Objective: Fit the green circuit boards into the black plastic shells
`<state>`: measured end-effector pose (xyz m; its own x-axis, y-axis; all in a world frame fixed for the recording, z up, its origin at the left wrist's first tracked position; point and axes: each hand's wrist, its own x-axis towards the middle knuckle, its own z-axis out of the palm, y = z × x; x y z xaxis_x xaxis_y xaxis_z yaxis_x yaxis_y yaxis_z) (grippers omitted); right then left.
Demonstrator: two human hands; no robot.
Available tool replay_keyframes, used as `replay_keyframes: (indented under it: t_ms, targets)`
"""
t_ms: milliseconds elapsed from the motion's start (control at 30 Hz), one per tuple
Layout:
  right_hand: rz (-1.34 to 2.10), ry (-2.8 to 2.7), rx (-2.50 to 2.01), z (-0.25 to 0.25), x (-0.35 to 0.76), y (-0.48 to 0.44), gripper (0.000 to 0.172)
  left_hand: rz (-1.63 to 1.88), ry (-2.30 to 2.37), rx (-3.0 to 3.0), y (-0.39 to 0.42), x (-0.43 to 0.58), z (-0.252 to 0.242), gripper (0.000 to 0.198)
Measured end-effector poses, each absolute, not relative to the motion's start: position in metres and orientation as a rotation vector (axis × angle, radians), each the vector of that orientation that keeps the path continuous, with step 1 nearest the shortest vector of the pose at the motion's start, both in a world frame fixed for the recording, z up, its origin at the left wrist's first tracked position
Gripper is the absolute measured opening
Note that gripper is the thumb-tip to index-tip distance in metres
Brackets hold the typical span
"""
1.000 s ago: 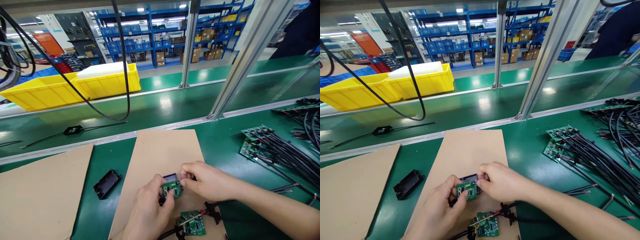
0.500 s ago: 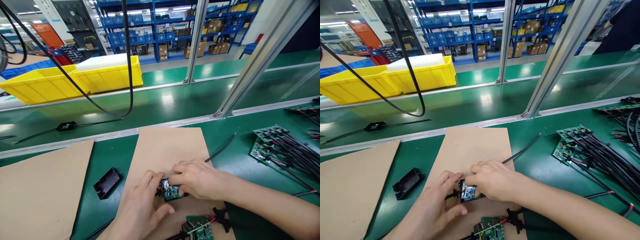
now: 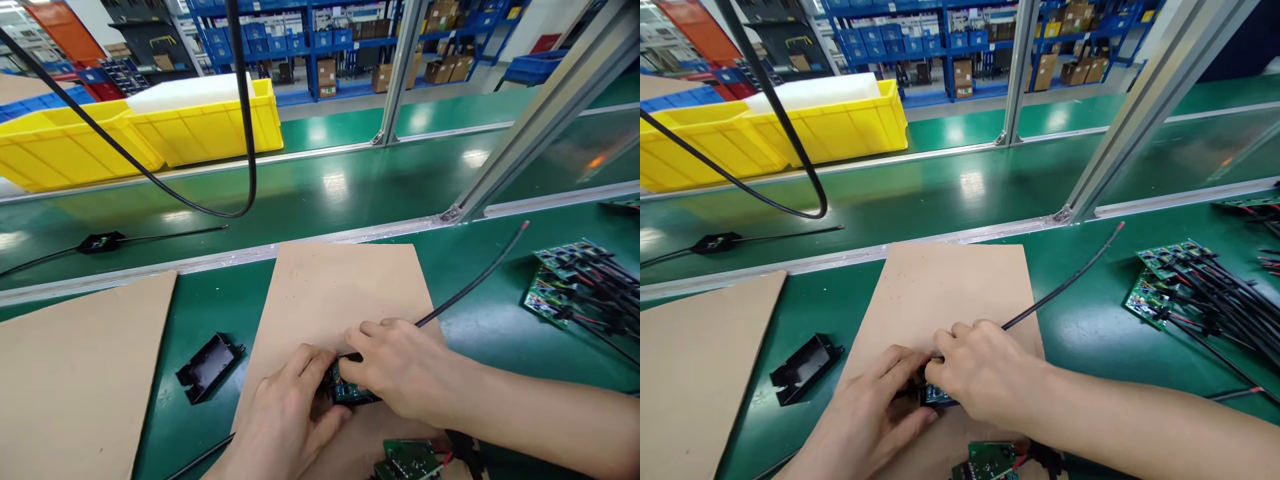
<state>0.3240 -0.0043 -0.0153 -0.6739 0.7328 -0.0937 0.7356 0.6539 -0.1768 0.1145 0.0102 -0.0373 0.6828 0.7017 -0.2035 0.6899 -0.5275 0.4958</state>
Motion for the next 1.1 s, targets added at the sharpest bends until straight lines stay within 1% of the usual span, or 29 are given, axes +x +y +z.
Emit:
replay_keyframes:
  t_ms: [300,467,600,667,700,733,800,833,900,967,1033,1100]
  targets:
    - [-0.362,2.882,1.306,-0.019,0.325,-0.006,0.012,0.071,1.074,2.384,0.010,0.113,-0.039,0.052]
    - [-0.337,2.832,1.419,-0.027,0.326,-0.012,0.001,0.082,1.071,2.352,0.009,0.113,-0.040,0.051]
    - [-0.355,2.836,1.488,-0.031,0.324,-0.014,0.003,0.142,1.077,2.304,0.008,0.112,-0.038,0.049]
    - [-0.387,2.820,1.510,-0.032,0.324,-0.014,0.006,0.144,1.042,2.221,0.011,0.110,-0.033,0.051]
    - [-0.416,2.813,1.514,-0.032,0.325,-0.013,0.007,0.130,1.025,2.155,0.014,0.109,-0.030,0.051]
    - [-0.453,2.810,1.515,-0.033,0.325,-0.012,0.008,0.105,1.014,2.075,0.018,0.107,-0.027,0.047]
    - [-0.531,2.817,1.518,-0.033,0.326,-0.011,0.008,0.010,1.028,1.875,0.027,0.104,-0.023,0.025]
    - [-0.562,2.824,1.522,-0.034,0.327,-0.011,0.008,-0.063,1.040,1.763,0.032,0.104,-0.022,0.019]
    - [-0.603,2.846,1.527,-0.036,0.328,-0.010,0.008,-0.237,1.016,1.547,0.040,0.104,-0.021,0.028]
    - [-0.618,2.860,1.537,-0.039,0.328,-0.010,0.008,-0.348,0.964,1.412,0.043,0.107,-0.020,0.028]
    - [-0.607,2.871,1.550,-0.041,0.328,-0.010,0.009,-0.324,0.985,1.527,0.040,0.111,-0.017,0.024]
    - [-0.583,2.881,1.559,-0.043,0.327,-0.009,0.010,-0.190,1.064,1.904,0.029,0.114,-0.016,0.025]
